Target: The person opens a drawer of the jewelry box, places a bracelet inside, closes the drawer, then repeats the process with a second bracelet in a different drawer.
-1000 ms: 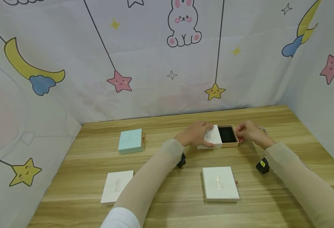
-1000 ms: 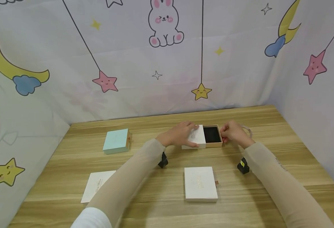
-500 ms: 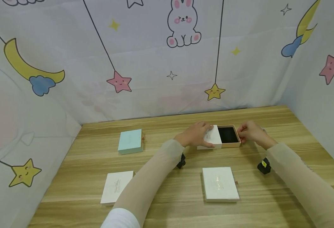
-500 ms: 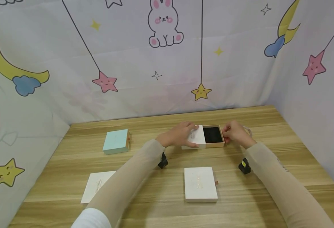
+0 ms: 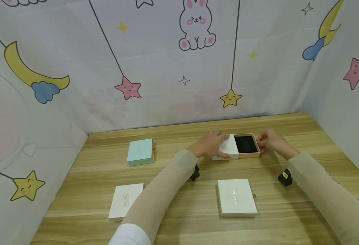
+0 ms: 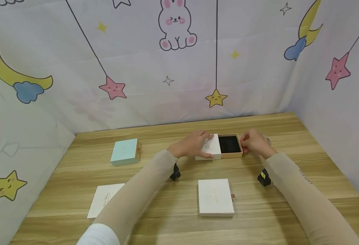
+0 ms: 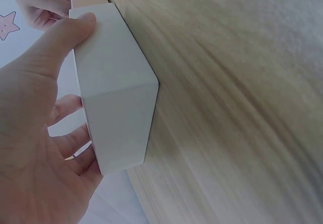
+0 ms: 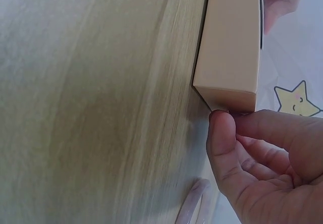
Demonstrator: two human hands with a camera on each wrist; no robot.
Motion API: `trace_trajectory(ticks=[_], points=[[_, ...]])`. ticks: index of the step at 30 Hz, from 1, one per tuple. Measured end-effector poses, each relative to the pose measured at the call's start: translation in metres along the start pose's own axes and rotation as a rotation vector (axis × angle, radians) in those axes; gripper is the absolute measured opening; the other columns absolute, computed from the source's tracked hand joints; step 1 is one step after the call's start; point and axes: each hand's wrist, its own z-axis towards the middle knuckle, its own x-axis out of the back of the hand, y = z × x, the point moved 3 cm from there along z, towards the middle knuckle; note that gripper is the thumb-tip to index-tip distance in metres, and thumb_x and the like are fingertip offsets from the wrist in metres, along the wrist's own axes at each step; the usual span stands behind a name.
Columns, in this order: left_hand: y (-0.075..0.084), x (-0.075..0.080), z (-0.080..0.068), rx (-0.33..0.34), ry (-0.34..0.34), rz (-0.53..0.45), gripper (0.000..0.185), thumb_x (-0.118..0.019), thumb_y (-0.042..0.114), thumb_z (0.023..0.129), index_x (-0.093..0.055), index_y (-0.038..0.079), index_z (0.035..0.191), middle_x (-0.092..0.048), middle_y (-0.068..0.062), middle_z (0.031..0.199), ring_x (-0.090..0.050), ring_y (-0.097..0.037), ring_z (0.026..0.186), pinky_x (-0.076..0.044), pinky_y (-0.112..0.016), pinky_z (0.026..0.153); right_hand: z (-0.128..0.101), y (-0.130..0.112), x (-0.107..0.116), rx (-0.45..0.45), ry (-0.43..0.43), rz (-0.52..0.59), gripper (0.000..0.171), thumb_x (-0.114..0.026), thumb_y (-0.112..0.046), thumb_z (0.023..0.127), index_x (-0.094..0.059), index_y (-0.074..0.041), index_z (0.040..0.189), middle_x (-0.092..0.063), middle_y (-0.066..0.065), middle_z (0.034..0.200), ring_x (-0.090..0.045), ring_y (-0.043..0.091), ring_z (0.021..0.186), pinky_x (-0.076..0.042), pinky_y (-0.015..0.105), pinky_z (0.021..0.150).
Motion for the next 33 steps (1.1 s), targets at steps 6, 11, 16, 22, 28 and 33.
trace_trajectory(ticks=[6,11,16,22,28,33], points=[[-0.001,-0.001,0.000,0.004,0.003,0.002,0.090,-0.069,0.060,0.087,-0.036,0.011,0.154,-0.039,-0.009,0.153,-0.037,-0.023,0.139,-0.031,-0.032,0.112,-0.001,-0.003,0.002,-0.009,0.008,-0.033,0.008,-0.056,0.011,0.089,-0.060,0.018,0.088,-0.062,0.005,0.069,-0.061,0.012,0.055,-0.054,0.027,0.055],[-0.001,-0.001,0.001,0.005,0.007,0.006,0.090,-0.068,0.061,0.087,-0.036,0.012,0.155,-0.039,-0.009,0.153,-0.037,-0.023,0.139,-0.031,-0.032,0.112,-0.001,-0.003,0.002,-0.015,0.011,-0.031,0.008,-0.056,0.010,0.089,-0.061,0.017,0.089,-0.062,0.005,0.070,-0.061,0.013,0.056,-0.054,0.028,0.056],[-0.001,-0.002,0.002,0.005,0.010,0.011,0.090,-0.068,0.061,0.087,-0.036,0.012,0.155,-0.040,-0.009,0.152,-0.038,-0.024,0.138,-0.032,-0.033,0.111,-0.001,-0.002,0.001,-0.011,0.018,-0.025,0.008,-0.056,0.011,0.088,-0.061,0.017,0.088,-0.062,0.006,0.069,-0.061,0.014,0.056,-0.055,0.028,0.056],[-0.003,-0.003,0.002,0.003,0.009,0.005,0.090,-0.067,0.061,0.087,-0.035,0.011,0.155,-0.040,-0.009,0.152,-0.038,-0.024,0.138,-0.032,-0.033,0.111,-0.001,-0.002,0.001,0.003,0.028,-0.020,0.008,-0.057,0.012,0.087,-0.061,0.019,0.088,-0.063,0.008,0.069,-0.061,0.014,0.056,-0.054,0.027,0.054],[-0.001,-0.003,0.001,-0.005,0.012,-0.019,0.090,-0.069,0.059,0.087,-0.036,0.009,0.154,-0.041,-0.010,0.151,-0.040,-0.024,0.136,-0.032,-0.031,0.110,-0.003,-0.005,0.004,-0.017,0.040,-0.031,0.017,-0.062,0.008,0.088,-0.062,0.023,0.095,-0.067,0.011,0.074,-0.063,0.015,0.061,-0.055,0.029,0.056],[-0.001,-0.002,0.000,-0.006,0.016,-0.017,0.089,-0.070,0.058,0.087,-0.037,0.009,0.154,-0.041,-0.010,0.151,-0.039,-0.024,0.137,-0.032,-0.031,0.111,-0.005,-0.005,0.013,-0.032,0.072,-0.056,0.023,-0.063,0.001,0.093,-0.064,0.021,0.103,-0.070,0.017,0.086,-0.064,0.017,0.070,-0.055,0.030,0.060]])
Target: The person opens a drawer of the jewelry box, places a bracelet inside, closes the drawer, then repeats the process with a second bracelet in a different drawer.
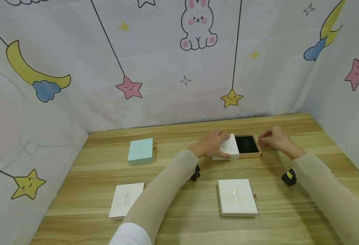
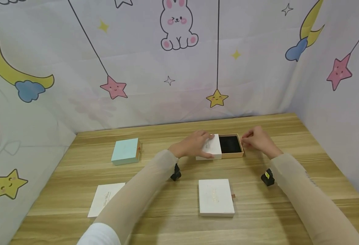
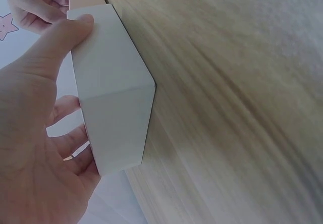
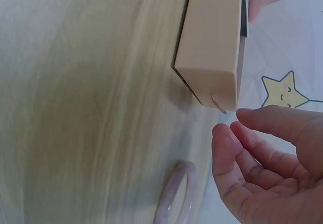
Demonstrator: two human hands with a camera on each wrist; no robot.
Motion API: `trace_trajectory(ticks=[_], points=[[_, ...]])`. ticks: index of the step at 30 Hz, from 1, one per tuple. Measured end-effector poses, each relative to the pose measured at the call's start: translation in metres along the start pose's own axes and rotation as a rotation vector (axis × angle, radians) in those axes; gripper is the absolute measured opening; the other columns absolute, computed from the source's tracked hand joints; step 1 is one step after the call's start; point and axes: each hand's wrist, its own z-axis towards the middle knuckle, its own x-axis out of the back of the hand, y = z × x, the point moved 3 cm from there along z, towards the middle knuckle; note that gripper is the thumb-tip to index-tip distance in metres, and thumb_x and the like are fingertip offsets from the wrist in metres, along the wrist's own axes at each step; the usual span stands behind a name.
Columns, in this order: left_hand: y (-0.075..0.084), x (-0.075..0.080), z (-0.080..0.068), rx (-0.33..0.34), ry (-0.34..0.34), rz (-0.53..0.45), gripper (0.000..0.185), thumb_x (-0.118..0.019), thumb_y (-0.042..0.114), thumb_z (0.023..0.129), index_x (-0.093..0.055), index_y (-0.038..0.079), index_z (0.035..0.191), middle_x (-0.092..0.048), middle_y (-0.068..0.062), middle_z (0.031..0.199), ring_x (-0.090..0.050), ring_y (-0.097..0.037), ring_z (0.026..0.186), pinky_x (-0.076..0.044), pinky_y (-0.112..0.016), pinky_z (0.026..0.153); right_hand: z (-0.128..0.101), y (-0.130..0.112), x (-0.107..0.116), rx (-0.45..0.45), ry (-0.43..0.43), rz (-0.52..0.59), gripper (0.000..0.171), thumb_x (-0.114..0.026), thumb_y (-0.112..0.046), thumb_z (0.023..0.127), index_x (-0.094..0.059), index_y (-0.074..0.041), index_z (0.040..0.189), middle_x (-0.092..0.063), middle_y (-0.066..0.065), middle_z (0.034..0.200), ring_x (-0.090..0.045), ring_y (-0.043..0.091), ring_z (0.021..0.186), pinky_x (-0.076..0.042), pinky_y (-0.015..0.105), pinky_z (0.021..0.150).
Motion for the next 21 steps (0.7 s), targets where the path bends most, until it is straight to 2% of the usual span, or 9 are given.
trace_trajectory(ticks=[3,4,7,10,17,21], points=[[0.000,0.000,0.000,0.000,0.001,-0.002,0.088,-0.070,0.058,0.087,-0.037,0.009,0.154,-0.041,-0.010,0.151,-0.039,-0.024,0.137,-0.032,-0.032,0.111,-0.001,0.002,0.007,0.004,0.033,-0.034,0.026,-0.064,-0.004,0.096,-0.064,0.020,0.106,-0.069,0.022,0.093,-0.064,0.020,0.075,-0.054,0.027,0.061],[0.000,0.000,0.000,0.000,0.000,-0.003,0.088,-0.070,0.058,0.087,-0.037,0.010,0.154,-0.041,-0.010,0.151,-0.039,-0.024,0.137,-0.032,-0.032,0.111,-0.002,0.002,0.010,0.007,0.045,-0.059,0.027,-0.063,-0.006,0.096,-0.063,0.019,0.107,-0.068,0.024,0.095,-0.064,0.024,0.078,-0.054,0.029,0.065],[0.000,0.000,0.000,0.000,0.001,-0.003,0.088,-0.070,0.058,0.087,-0.037,0.009,0.154,-0.041,-0.010,0.151,-0.039,-0.024,0.137,-0.032,-0.032,0.111,-0.005,0.002,0.015,0.035,0.083,-0.163,0.030,-0.064,-0.010,0.097,-0.064,0.018,0.108,-0.066,0.030,0.101,-0.064,0.038,0.088,-0.053,0.043,0.077],[0.000,-0.001,0.000,0.002,0.004,-0.001,0.089,-0.070,0.058,0.087,-0.037,0.009,0.154,-0.041,-0.010,0.151,-0.039,-0.024,0.136,-0.032,-0.031,0.111,-0.008,0.001,0.020,0.053,0.117,-0.266,0.034,-0.065,-0.013,0.095,-0.063,0.018,0.110,-0.064,0.034,0.106,-0.059,0.049,0.099,-0.046,0.058,0.085],[0.000,-0.001,0.000,0.010,0.004,-0.002,0.089,-0.070,0.058,0.087,-0.037,0.010,0.154,-0.041,-0.009,0.151,-0.038,-0.023,0.137,-0.031,-0.030,0.111,-0.014,0.006,0.024,0.015,0.138,-0.356,0.049,-0.064,-0.016,0.097,-0.053,0.023,0.124,-0.054,0.042,0.117,-0.053,0.055,0.107,-0.045,0.062,0.088],[0.000,-0.002,0.000,0.007,0.005,0.003,0.089,-0.070,0.059,0.087,-0.037,0.010,0.154,-0.040,-0.009,0.152,-0.038,-0.024,0.137,-0.031,-0.031,0.111,-0.015,0.012,0.025,0.017,0.158,-0.397,0.053,-0.066,-0.020,0.096,-0.053,0.024,0.124,-0.053,0.043,0.119,-0.051,0.056,0.108,-0.044,0.062,0.087]])
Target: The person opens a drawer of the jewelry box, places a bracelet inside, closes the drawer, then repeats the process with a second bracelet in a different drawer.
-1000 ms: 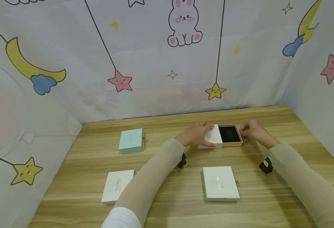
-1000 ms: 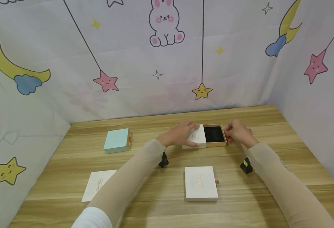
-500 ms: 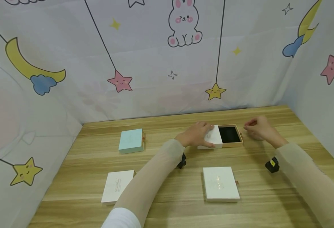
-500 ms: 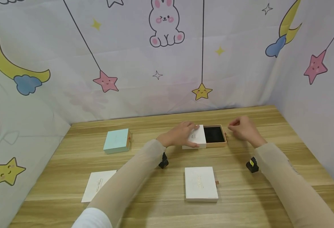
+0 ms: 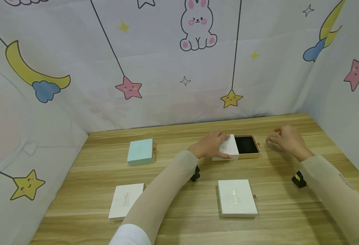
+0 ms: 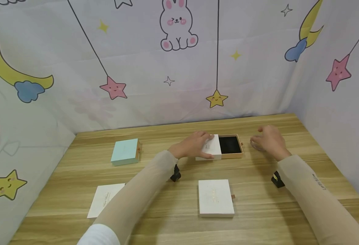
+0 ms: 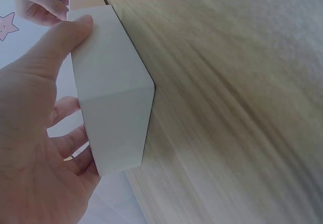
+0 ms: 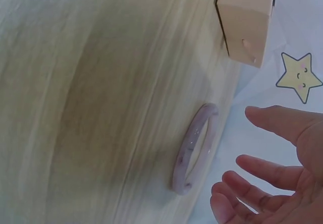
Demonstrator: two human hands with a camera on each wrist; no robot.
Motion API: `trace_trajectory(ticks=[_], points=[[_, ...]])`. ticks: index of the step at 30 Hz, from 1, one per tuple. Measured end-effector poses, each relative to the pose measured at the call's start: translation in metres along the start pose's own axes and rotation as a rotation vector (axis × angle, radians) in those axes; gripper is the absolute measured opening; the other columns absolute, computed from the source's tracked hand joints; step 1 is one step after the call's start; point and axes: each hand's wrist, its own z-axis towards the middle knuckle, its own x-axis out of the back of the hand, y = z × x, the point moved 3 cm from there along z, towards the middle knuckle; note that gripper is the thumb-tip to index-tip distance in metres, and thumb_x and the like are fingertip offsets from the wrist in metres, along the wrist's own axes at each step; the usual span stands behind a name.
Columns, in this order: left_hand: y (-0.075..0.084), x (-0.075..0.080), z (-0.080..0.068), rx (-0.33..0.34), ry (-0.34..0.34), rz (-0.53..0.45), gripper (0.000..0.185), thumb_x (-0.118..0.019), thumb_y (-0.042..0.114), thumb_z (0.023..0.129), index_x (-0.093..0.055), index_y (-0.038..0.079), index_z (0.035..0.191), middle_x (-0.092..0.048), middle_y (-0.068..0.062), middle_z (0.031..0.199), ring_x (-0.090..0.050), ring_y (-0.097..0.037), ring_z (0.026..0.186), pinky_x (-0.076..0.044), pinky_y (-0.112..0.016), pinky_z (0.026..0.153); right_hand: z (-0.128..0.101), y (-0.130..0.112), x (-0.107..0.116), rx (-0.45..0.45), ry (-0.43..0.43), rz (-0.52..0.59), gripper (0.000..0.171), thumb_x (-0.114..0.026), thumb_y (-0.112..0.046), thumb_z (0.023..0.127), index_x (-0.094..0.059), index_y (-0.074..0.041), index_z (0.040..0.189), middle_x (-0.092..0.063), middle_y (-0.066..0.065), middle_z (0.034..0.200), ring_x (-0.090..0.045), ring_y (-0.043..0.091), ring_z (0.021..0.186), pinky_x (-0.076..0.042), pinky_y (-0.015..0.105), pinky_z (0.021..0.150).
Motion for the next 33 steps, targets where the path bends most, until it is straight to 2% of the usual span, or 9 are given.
trace_trajectory(ticks=[6,13,20,33], points=[[-0.002,-0.004,0.001,-0.002,-0.006,-0.017,0.091,-0.070,0.059,0.086,-0.035,0.010,0.155,-0.038,-0.010,0.153,-0.036,-0.025,0.139,-0.030,-0.033,0.112,0.000,0.008,-0.005,0.015,0.004,-0.007,0.054,-0.068,-0.022,0.096,-0.055,0.025,0.118,-0.053,0.043,0.120,-0.052,0.057,0.108,-0.044,0.063,0.088],[-0.005,-0.007,0.002,-0.001,-0.009,-0.016,0.091,-0.069,0.060,0.087,-0.034,0.011,0.155,-0.037,-0.010,0.155,-0.035,-0.025,0.140,-0.029,-0.033,0.113,0.001,0.014,-0.010,-0.015,-0.042,0.018,0.066,-0.067,-0.030,0.094,-0.050,0.028,0.122,-0.051,0.045,0.123,-0.046,0.061,0.114,-0.040,0.065,0.094],[-0.005,-0.007,0.003,-0.003,-0.005,-0.013,0.092,-0.068,0.061,0.087,-0.033,0.011,0.156,-0.035,-0.010,0.156,-0.034,-0.025,0.141,-0.029,-0.034,0.113,0.003,0.017,-0.014,-0.020,-0.064,0.001,0.077,-0.075,-0.033,0.088,-0.047,0.029,0.124,-0.047,0.047,0.125,-0.041,0.062,0.117,-0.037,0.067,0.096],[-0.005,-0.005,0.003,0.001,-0.011,-0.014,0.091,-0.067,0.060,0.088,-0.033,0.011,0.156,-0.036,-0.009,0.155,-0.034,-0.025,0.141,-0.030,-0.034,0.113,0.008,0.019,-0.015,0.020,-0.077,-0.037,0.072,-0.076,-0.030,0.086,-0.051,0.030,0.117,-0.052,0.047,0.118,-0.045,0.063,0.110,-0.036,0.068,0.095]])
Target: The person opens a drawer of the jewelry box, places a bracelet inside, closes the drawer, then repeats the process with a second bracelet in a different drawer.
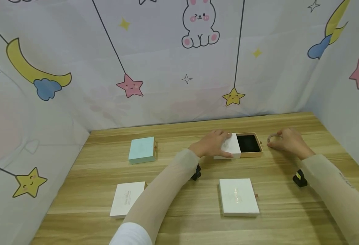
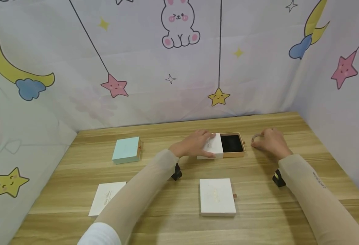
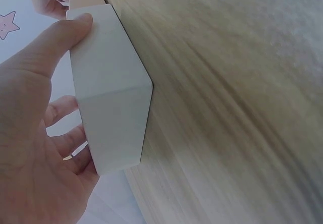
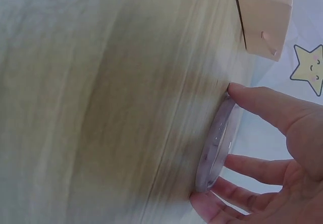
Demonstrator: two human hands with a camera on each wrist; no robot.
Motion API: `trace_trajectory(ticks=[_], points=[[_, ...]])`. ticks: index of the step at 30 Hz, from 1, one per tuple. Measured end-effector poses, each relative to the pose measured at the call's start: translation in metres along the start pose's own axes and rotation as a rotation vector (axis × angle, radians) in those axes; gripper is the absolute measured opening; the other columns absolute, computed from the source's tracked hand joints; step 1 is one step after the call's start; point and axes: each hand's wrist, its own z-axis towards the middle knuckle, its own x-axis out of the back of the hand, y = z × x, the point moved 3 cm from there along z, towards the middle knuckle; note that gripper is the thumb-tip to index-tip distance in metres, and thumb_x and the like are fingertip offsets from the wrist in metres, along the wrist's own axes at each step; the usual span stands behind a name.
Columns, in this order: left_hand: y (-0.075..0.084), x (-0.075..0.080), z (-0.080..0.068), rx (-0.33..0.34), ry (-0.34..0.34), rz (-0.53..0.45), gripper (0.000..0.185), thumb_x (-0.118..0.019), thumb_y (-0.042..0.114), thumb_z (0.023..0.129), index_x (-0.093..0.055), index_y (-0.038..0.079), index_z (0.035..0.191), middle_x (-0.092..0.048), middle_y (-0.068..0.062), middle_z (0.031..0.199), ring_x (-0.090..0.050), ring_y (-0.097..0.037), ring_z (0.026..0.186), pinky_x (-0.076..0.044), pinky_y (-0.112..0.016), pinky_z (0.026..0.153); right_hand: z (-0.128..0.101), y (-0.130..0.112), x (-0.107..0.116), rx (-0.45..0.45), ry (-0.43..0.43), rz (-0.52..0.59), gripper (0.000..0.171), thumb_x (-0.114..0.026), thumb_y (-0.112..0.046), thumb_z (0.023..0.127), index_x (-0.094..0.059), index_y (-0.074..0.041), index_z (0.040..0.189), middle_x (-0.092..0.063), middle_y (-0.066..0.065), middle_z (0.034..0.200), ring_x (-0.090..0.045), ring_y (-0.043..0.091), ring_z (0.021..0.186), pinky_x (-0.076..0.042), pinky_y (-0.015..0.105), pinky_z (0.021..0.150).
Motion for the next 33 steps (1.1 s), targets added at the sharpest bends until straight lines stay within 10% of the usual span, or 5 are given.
trace_trajectory(ticks=[33], points=[[0.0037,0.0047,-0.0027,0.008,-0.013,0.004,0.092,-0.068,0.060,0.087,-0.033,0.011,0.156,-0.037,-0.009,0.155,-0.036,-0.024,0.140,-0.030,-0.033,0.113,0.0005,0.0024,0.0070,-0.095,0.026,0.014,0.073,-0.078,-0.032,0.080,-0.055,0.026,0.117,-0.053,0.045,0.116,-0.052,0.046,0.095,-0.047,0.059,0.084]])
